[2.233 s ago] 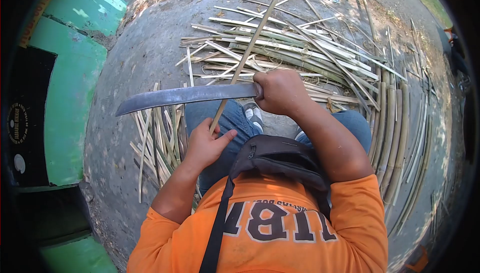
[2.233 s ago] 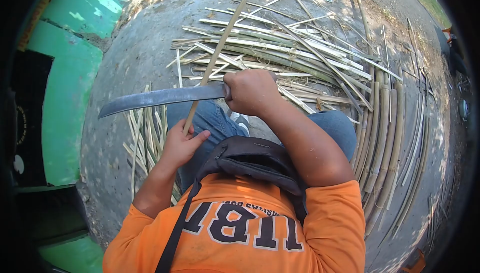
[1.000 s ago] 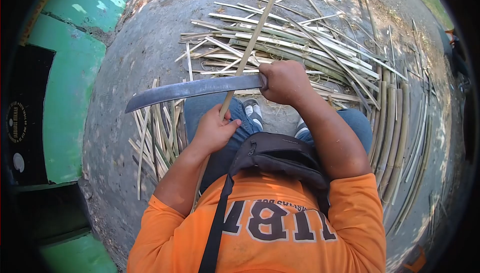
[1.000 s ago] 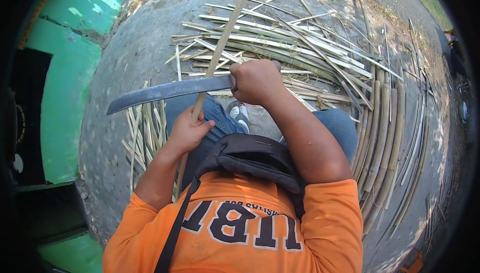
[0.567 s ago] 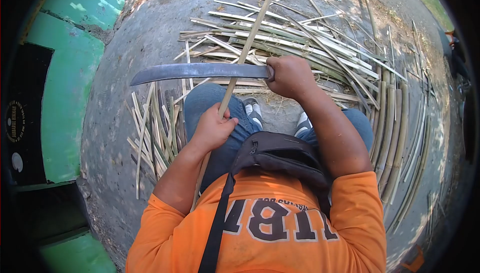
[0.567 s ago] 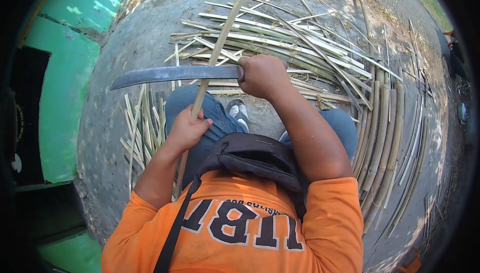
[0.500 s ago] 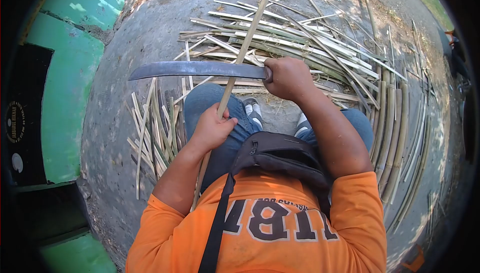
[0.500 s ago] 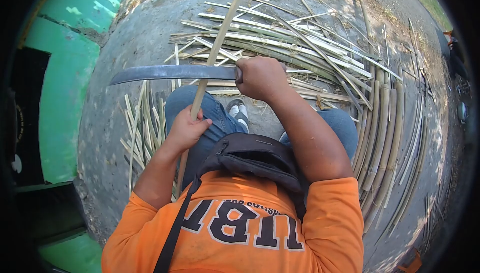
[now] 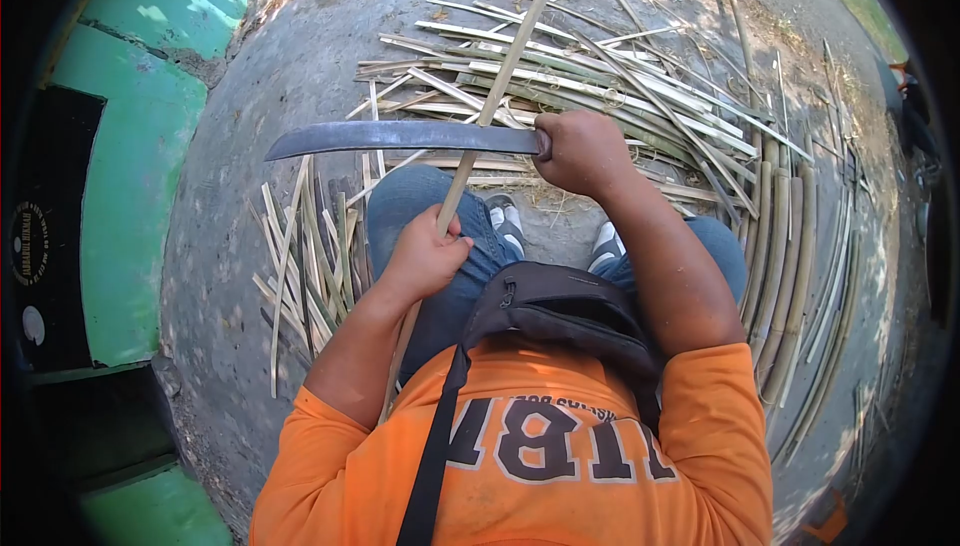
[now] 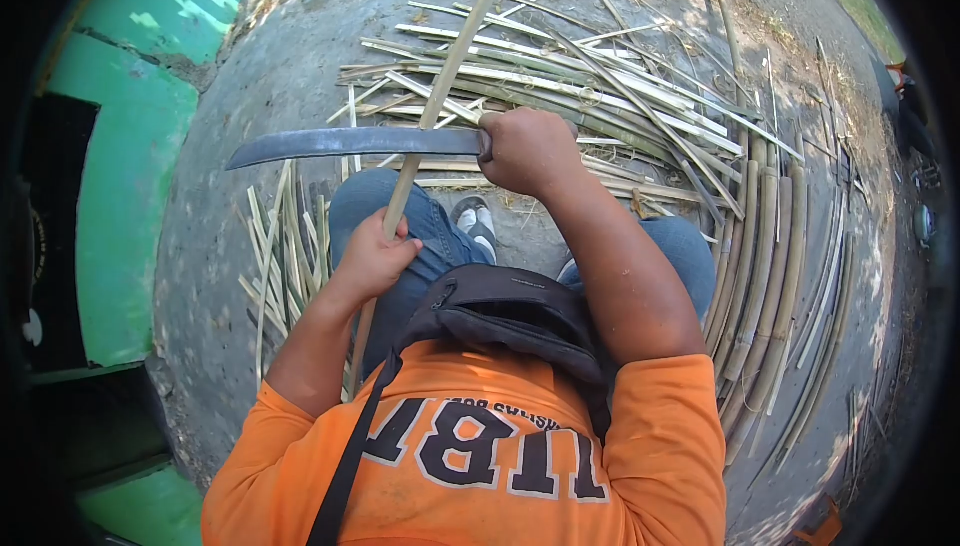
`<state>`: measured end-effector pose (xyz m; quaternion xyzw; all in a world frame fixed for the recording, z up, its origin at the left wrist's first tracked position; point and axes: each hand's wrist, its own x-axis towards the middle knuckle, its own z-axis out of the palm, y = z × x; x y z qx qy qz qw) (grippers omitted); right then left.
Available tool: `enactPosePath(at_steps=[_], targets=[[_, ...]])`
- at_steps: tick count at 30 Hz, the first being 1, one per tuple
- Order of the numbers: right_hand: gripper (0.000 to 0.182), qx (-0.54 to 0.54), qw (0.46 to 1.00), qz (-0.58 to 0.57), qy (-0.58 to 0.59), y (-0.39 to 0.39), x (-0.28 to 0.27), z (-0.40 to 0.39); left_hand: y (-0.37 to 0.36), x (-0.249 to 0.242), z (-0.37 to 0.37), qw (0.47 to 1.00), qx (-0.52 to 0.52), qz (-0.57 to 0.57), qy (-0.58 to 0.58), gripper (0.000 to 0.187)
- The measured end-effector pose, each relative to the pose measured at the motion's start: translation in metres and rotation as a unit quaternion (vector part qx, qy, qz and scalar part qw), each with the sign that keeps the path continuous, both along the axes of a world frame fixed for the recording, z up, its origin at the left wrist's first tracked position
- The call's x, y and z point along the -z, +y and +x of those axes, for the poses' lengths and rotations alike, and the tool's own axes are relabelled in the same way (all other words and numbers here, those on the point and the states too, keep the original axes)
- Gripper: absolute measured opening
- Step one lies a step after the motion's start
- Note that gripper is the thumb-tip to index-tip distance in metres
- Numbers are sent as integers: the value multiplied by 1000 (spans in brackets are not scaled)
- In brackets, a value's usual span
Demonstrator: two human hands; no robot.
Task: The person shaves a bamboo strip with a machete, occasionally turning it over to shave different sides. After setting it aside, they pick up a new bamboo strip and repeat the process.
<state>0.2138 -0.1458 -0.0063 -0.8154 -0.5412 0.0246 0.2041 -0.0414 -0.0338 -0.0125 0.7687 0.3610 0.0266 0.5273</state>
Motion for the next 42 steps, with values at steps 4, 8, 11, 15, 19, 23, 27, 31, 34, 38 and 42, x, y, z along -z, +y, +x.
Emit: enactPosePath(at_steps=[4, 8, 11, 15, 19, 23, 27, 31, 34, 38, 42], targets=[[14, -21, 1000, -3, 14, 1, -4, -11, -1, 2, -1, 1000, -3, -6, -2, 19], [15, -23, 999, -23, -9, 3, -6, -8, -3, -2, 0, 1000, 3, 3, 4, 18], [15, 15, 999, -39, 14, 3, -4, 0, -4, -2, 0, 1000, 8, 22, 1, 19], [16, -3, 1000, -19, -11, -5, -15, 0, -4, 0, 0, 1000, 14, 19, -5, 20], [16, -39, 999, -26, -2, -6, -19, -19, -4, 0, 1, 1000, 8, -10, 5, 20], [17, -10, 1000, -14, 5, -1, -9, -9, -3, 4, -2, 999, 17, 39, 1, 19], [17, 17, 1000, -11, 14, -1, -4, 3, -3, 2, -1, 999, 10, 46, -1, 17], [14, -5, 1000, 5, 14, -7, -10, -7, -4, 0, 1, 1000, 9, 13, -4, 18], [14, -55, 998, -5, 15, -6, -15, -20, -6, -4, 3, 1000, 9, 15, 2, 18], [17, -2, 999, -41, 23, -2, -9, -2, -5, 0, 0, 999, 17, 41, 11, 18], [19, 30, 998, -43, 23, -2, -5, 7, -4, 0, 2, 999, 16, 40, 14, 18]])
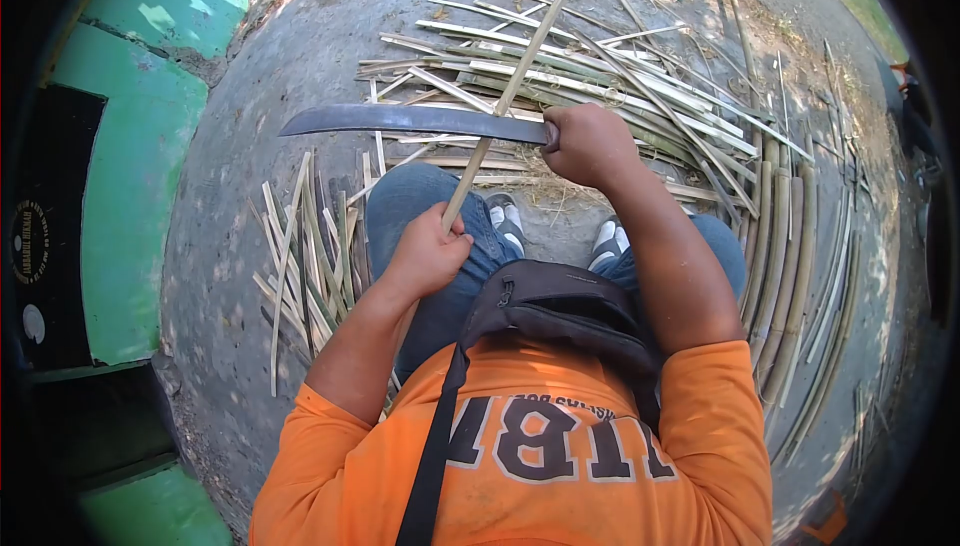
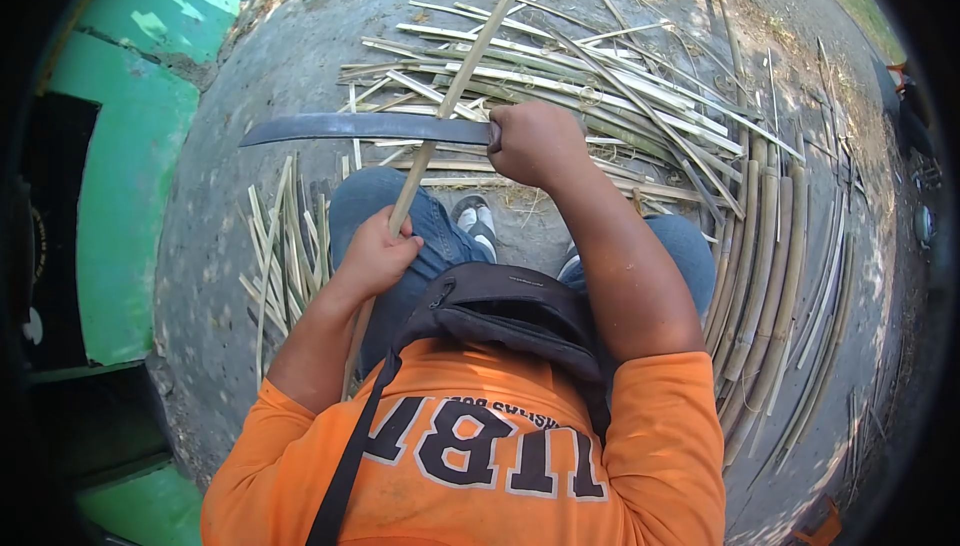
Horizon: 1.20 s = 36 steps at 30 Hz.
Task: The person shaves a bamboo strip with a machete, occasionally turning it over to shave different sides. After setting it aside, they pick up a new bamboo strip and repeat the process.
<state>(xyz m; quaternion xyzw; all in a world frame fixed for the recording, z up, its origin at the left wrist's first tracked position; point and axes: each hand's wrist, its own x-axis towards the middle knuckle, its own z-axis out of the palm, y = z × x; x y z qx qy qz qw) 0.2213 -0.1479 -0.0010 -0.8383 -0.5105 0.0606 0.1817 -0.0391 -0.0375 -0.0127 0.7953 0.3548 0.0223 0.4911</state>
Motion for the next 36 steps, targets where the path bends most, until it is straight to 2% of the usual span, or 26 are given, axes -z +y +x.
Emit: enactPosePath(at_steps=[4, 7, 10, 14, 17, 19, 22, 26, 28, 30, 33, 36], targets=[[17, -27, 999, 27, -4, -4, -4, -9, 0, -1, 0, 1000, -2, -28, -12, 18], [16, -90, 996, 11, -10, -2, -10, -27, 0, 0, 0, 999, -4, -38, -18, 17], [15, -74, 997, -9, -27, 0, -10, -22, 1, -2, 0, 999, 0, -33, -10, 19], [19, 12, 999, 34, 37, 6, 21, 13, 7, 4, -2, 999, -1, -40, -25, 20], [18, 24, 998, 53, 26, 0, 7, 6, 7, 4, 0, 998, -1, -53, -24, 20], [16, 16, 997, 70, 17, -3, 5, 1, 6, 3, -2, 998, -2, -65, -20, 20], [18, -40, 999, 34, -10, -3, -1, -9, 5, 3, -2, 998, -1, -56, -27, 20], [11, -68, 997, 33, -24, -4, -4, -9, 4, 1, -3, 999, 7, -30, -16, 19], [12, 1, 997, 78, 0, 0, 10, 8, 1, 3, -5, 999, 6, -34, -23, 20], [13, 11, 997, 69, 26, -1, 10, 19, 2, 4, -4, 999, 5, -37, -21, 19], [19, 23, 999, 29, -17, -9, -3, 18, 3, 5, -4, 999, 9, -35, -24, 19], [14, 5, 998, 58, -26, -12, -7, 6, 1, 4, -3, 999, 9, -41, -26, 19]])
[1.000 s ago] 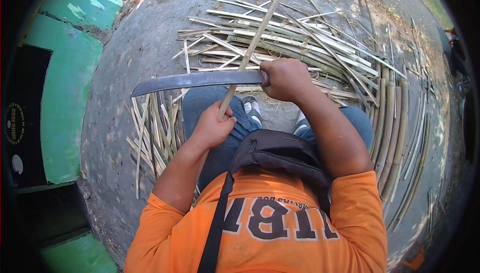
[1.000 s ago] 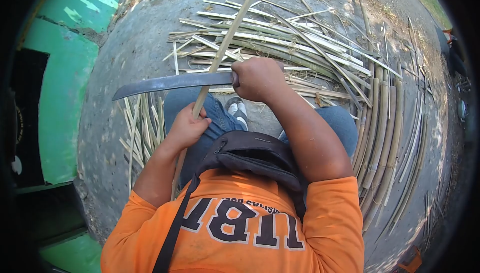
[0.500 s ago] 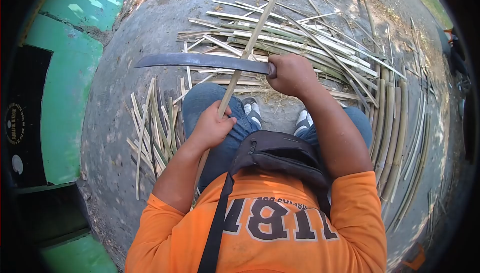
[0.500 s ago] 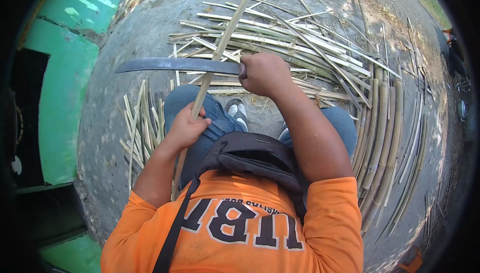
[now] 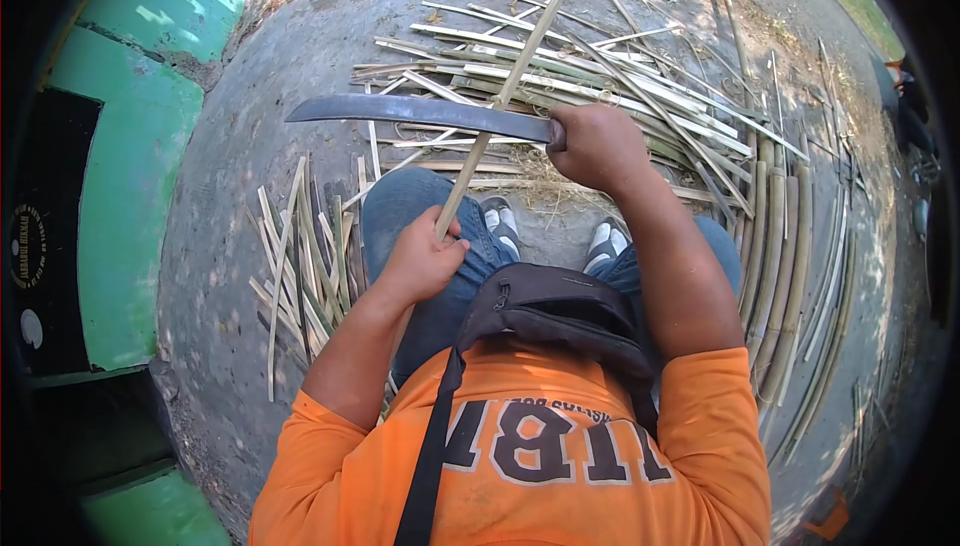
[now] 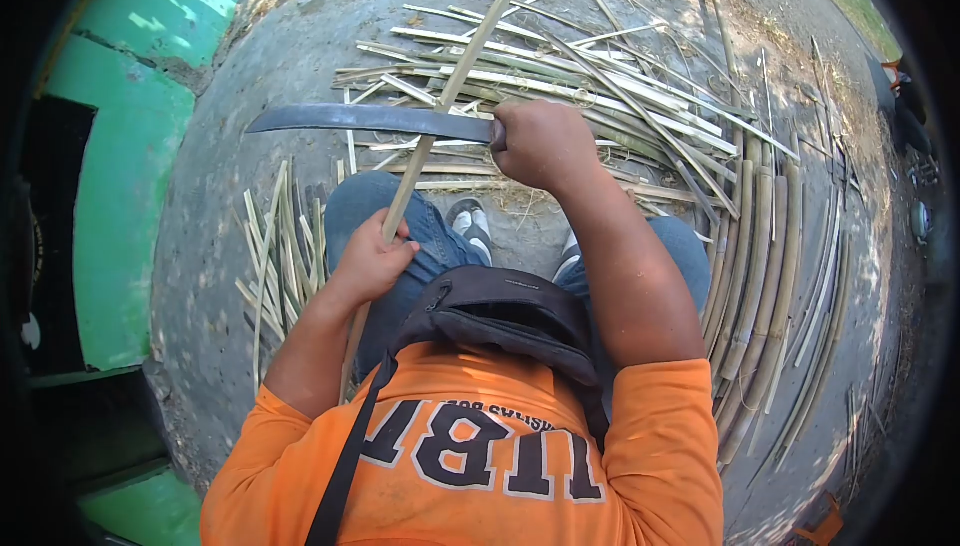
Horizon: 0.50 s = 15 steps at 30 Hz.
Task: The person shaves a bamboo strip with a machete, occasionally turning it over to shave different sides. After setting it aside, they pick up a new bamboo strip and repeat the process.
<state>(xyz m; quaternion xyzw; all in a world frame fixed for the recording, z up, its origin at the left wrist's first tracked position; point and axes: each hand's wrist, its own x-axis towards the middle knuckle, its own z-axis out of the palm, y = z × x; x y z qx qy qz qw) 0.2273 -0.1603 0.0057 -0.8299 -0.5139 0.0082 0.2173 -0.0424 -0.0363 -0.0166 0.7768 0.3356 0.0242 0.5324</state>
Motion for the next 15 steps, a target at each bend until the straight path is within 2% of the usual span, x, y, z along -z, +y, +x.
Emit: enactPosePath(at_steps=[5, 8, 10, 15], targets=[[16, -64, 997, -33, 10, 4, -4, -17, 1, 5, -1, 999, 11, 36, -2, 19], [20, -4, 998, -61, 24, 7, 2, 7, -1, 3, -3, 999, 9, 37, 9, 18], [21, 48, 996, -37, 65, 8, 6, 23, -2, -3, 0, 999, -1, 34, 14, 18], [21, 49, 998, -19, 28, -3, -5, 14, 1, 2, 0, 1000, 7, 26, 9, 18]])
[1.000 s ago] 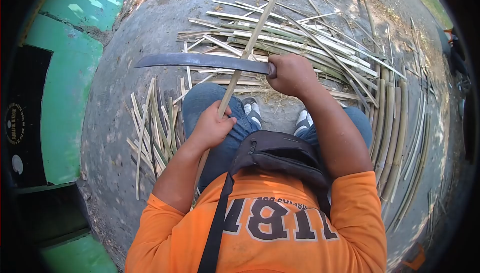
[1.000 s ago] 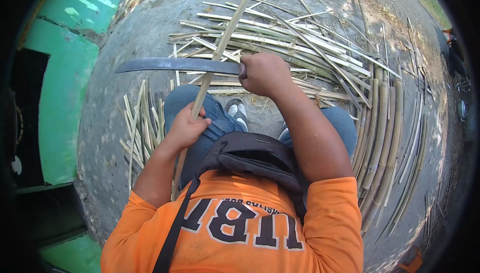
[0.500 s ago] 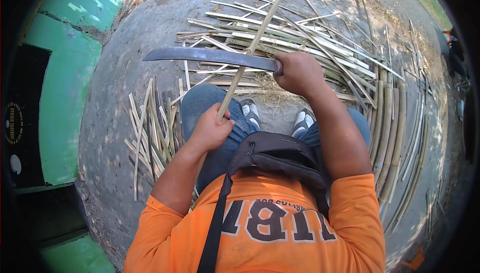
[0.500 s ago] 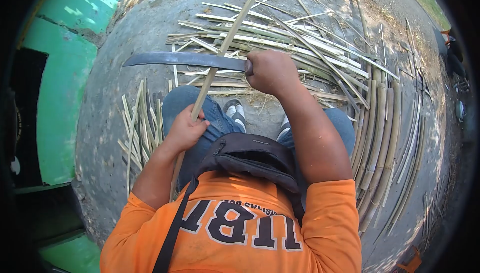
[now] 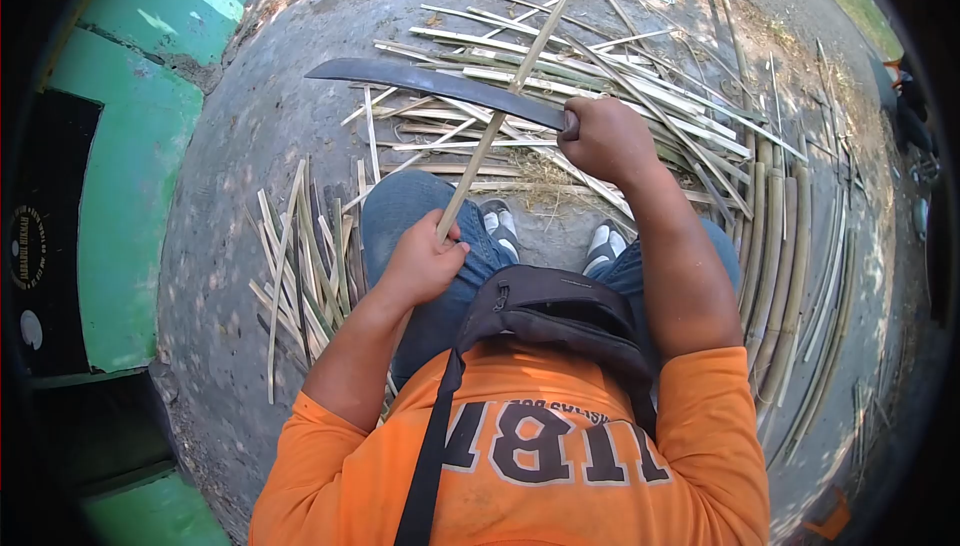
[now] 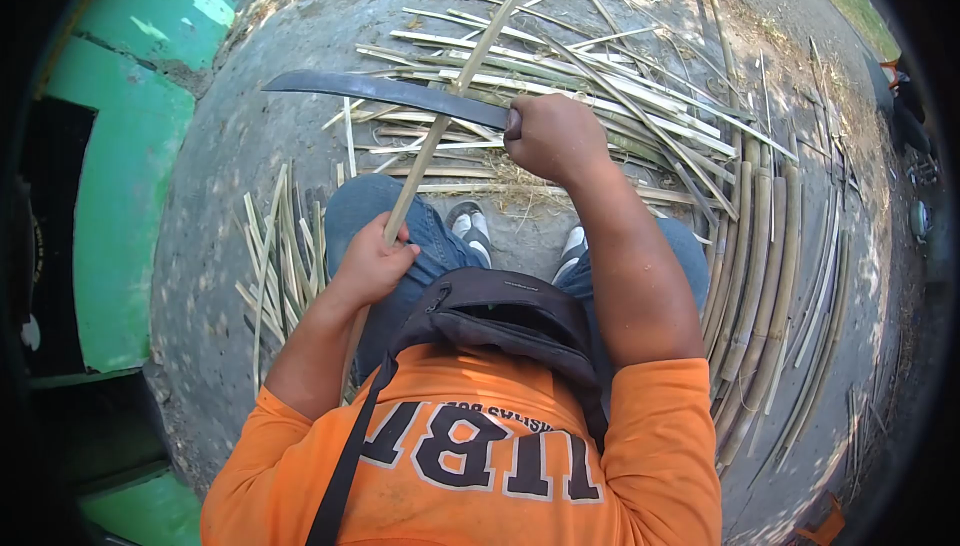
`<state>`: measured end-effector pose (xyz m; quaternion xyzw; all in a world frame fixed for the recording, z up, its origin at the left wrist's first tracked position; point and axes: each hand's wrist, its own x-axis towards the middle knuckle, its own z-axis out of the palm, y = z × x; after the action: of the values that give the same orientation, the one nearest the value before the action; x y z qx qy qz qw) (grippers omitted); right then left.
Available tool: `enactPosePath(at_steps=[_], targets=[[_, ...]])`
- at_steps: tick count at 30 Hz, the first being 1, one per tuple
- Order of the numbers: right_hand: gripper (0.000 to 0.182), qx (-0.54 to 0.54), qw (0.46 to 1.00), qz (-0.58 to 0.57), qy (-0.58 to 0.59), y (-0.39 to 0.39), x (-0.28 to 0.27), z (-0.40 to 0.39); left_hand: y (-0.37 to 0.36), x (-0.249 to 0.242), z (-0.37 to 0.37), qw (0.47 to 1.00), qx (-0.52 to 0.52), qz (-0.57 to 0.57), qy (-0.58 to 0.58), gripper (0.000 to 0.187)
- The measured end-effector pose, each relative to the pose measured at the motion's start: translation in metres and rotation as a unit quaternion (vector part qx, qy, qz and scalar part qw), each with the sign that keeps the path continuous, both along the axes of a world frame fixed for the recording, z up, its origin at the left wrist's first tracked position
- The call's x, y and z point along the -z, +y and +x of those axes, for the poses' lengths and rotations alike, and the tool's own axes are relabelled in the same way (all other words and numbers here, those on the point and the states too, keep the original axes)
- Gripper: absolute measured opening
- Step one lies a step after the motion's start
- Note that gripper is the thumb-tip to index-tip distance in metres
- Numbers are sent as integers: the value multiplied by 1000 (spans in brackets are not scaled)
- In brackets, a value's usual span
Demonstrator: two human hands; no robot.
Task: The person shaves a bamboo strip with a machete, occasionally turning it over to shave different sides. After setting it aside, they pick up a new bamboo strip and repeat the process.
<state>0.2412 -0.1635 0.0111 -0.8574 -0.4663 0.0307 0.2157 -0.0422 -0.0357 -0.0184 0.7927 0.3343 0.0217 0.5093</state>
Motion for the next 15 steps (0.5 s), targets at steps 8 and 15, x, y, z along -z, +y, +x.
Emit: enactPosePath(at_steps=[8, 15], targets=[[17, -114, 992, -57, -2, 5, 0, -21, -2, -2, -2, 1000, -1, 6, -2, 18], [21, -3, 998, 10, 58, 7, 18, 14, 1, -3, -2, 1000, -2, -28, -4, 19]])
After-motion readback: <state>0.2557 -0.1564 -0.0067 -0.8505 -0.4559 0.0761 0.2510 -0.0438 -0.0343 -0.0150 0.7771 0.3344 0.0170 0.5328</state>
